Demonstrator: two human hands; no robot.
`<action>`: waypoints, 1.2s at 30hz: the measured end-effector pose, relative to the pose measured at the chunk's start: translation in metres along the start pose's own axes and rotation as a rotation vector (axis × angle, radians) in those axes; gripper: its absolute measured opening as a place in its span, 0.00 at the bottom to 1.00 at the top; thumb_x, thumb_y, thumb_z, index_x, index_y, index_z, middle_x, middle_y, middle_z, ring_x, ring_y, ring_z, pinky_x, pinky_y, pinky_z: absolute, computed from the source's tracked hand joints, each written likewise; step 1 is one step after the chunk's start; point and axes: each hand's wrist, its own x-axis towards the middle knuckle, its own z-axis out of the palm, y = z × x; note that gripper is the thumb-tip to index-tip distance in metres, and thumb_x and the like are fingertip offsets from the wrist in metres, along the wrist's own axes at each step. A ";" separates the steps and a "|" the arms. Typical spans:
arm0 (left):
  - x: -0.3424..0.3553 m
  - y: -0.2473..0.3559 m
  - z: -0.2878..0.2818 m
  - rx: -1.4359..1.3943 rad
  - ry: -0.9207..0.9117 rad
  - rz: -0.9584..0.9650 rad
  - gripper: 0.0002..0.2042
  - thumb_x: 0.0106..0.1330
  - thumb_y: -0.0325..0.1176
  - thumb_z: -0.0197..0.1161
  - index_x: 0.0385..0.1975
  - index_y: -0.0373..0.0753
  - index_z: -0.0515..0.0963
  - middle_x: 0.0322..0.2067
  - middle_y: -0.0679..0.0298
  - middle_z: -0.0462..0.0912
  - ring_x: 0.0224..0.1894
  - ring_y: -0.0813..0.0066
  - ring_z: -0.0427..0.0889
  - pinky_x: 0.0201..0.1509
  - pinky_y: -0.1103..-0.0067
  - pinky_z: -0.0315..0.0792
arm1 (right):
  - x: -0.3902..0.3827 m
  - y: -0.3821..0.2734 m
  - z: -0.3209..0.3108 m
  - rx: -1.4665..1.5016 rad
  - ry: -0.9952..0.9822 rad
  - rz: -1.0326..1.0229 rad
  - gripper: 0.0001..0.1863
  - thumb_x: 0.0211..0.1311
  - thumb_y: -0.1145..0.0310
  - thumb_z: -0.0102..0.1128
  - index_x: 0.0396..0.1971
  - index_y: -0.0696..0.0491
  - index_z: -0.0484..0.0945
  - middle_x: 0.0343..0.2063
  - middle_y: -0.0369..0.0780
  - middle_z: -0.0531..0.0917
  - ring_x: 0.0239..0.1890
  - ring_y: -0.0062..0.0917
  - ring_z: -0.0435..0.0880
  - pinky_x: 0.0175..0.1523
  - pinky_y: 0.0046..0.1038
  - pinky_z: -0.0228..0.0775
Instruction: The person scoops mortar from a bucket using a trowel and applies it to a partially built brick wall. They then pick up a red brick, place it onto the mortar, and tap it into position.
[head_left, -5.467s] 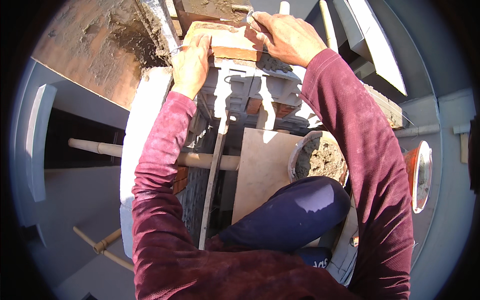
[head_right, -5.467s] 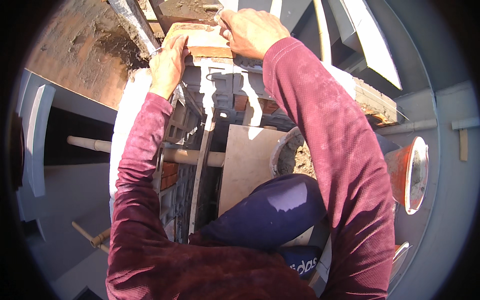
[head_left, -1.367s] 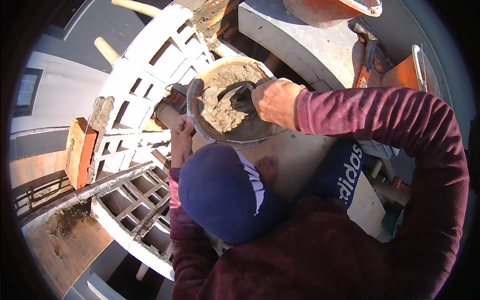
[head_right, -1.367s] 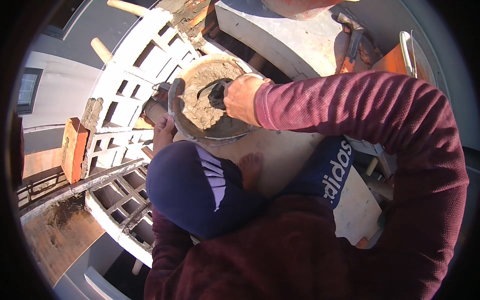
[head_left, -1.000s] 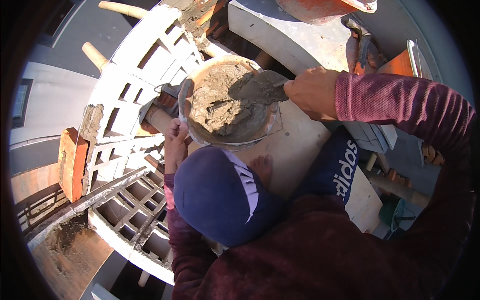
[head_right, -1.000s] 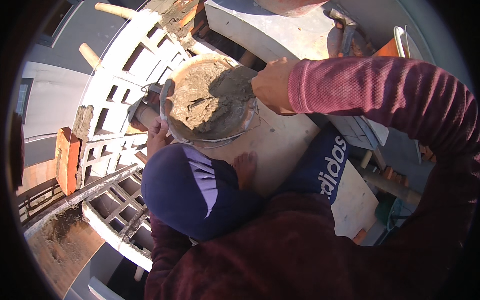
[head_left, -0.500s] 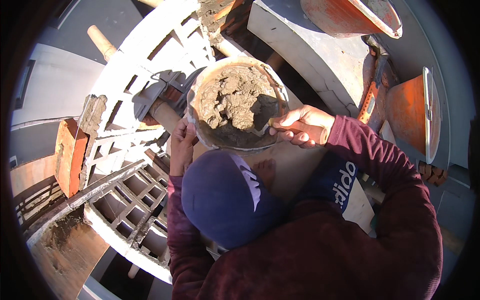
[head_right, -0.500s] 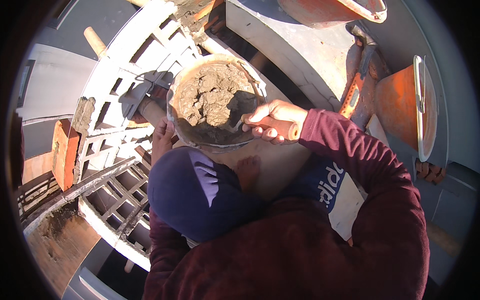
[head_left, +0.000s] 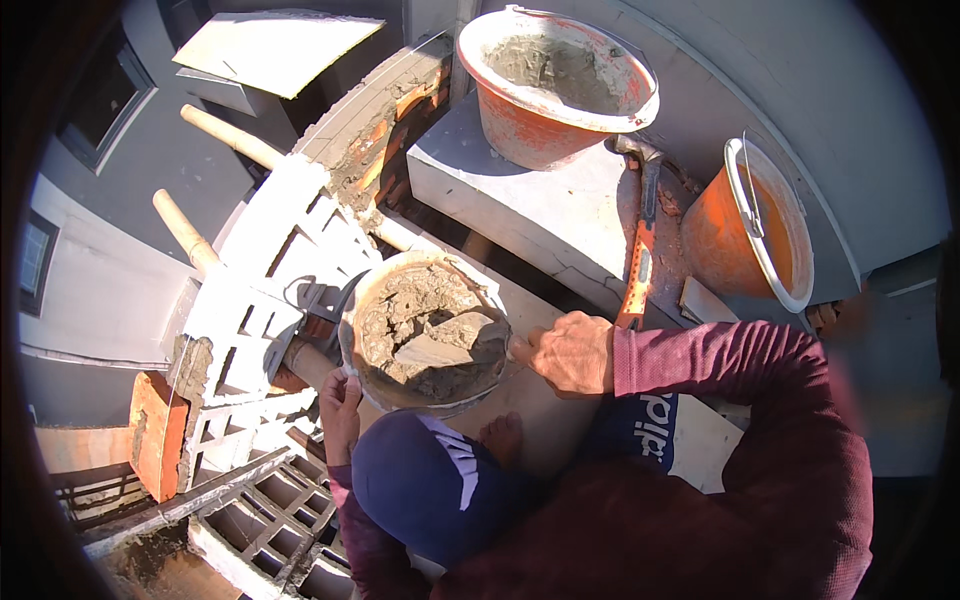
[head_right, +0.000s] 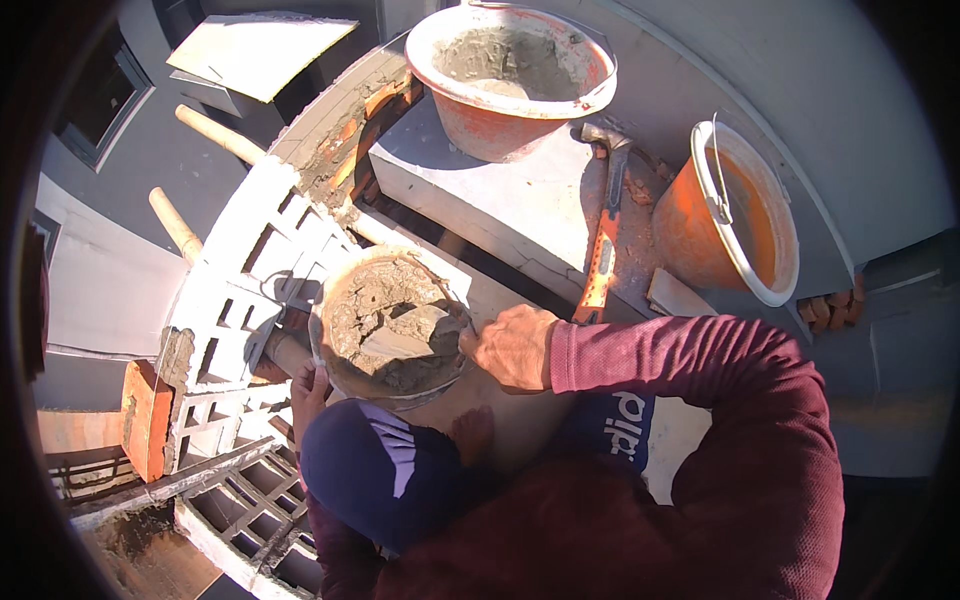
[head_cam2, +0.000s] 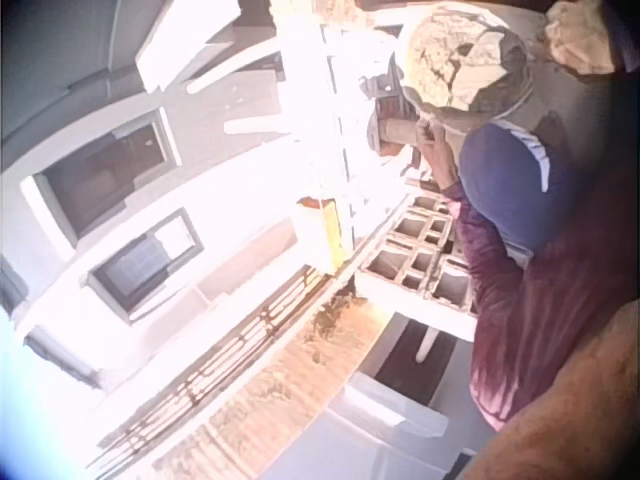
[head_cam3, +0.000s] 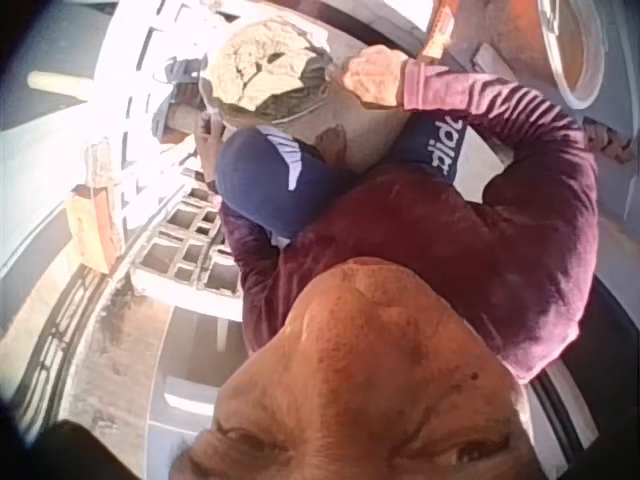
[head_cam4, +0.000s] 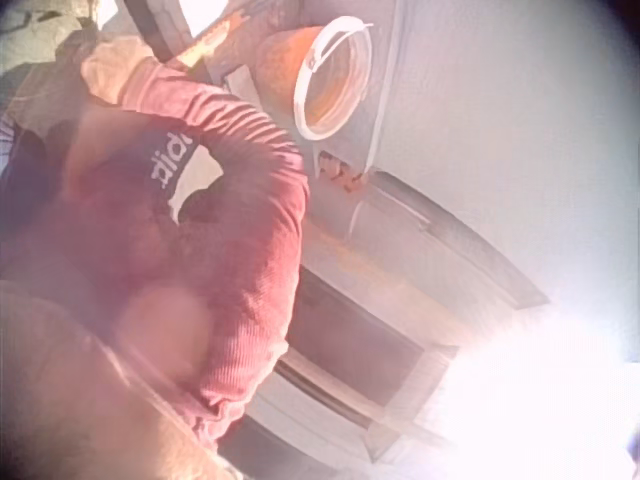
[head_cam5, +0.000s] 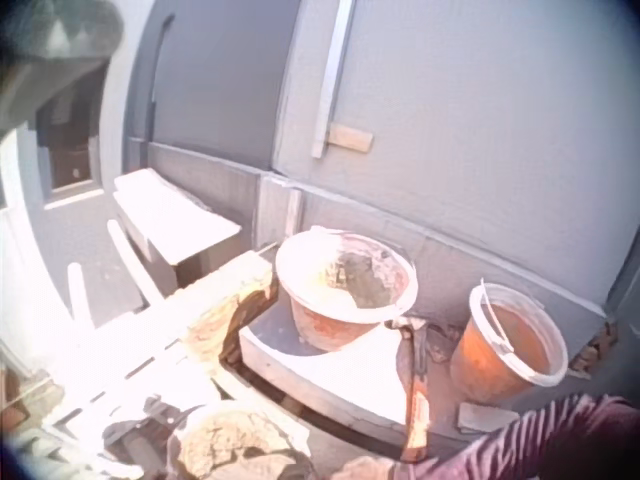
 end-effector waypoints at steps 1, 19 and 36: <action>-0.001 0.004 -0.003 0.039 0.006 0.013 0.09 0.76 0.36 0.57 0.46 0.37 0.76 0.36 0.72 0.79 0.37 0.87 0.74 0.43 0.87 0.67 | 0.001 -0.002 0.003 -0.042 0.057 0.009 0.25 0.57 0.70 0.56 0.56 0.60 0.69 0.38 0.47 0.81 0.32 0.39 0.87 0.36 0.37 0.82; 0.102 0.235 0.135 0.040 -0.226 0.442 0.33 0.77 0.57 0.44 0.64 0.30 0.67 0.63 0.48 0.72 0.65 0.60 0.72 0.67 0.67 0.66 | -0.149 0.097 -0.214 -0.151 0.627 0.399 0.14 0.58 0.73 0.58 0.44 0.60 0.75 0.26 0.49 0.82 0.28 0.46 0.83 0.35 0.41 0.73; 0.159 0.252 0.273 -0.311 -0.586 0.529 0.23 0.67 0.28 0.64 0.62 0.34 0.70 0.55 0.63 0.77 0.56 0.78 0.75 0.65 0.78 0.66 | -0.070 0.164 -0.191 -0.349 0.210 0.718 0.14 0.54 0.68 0.63 0.41 0.53 0.86 0.41 0.45 0.87 0.47 0.38 0.87 0.48 0.37 0.81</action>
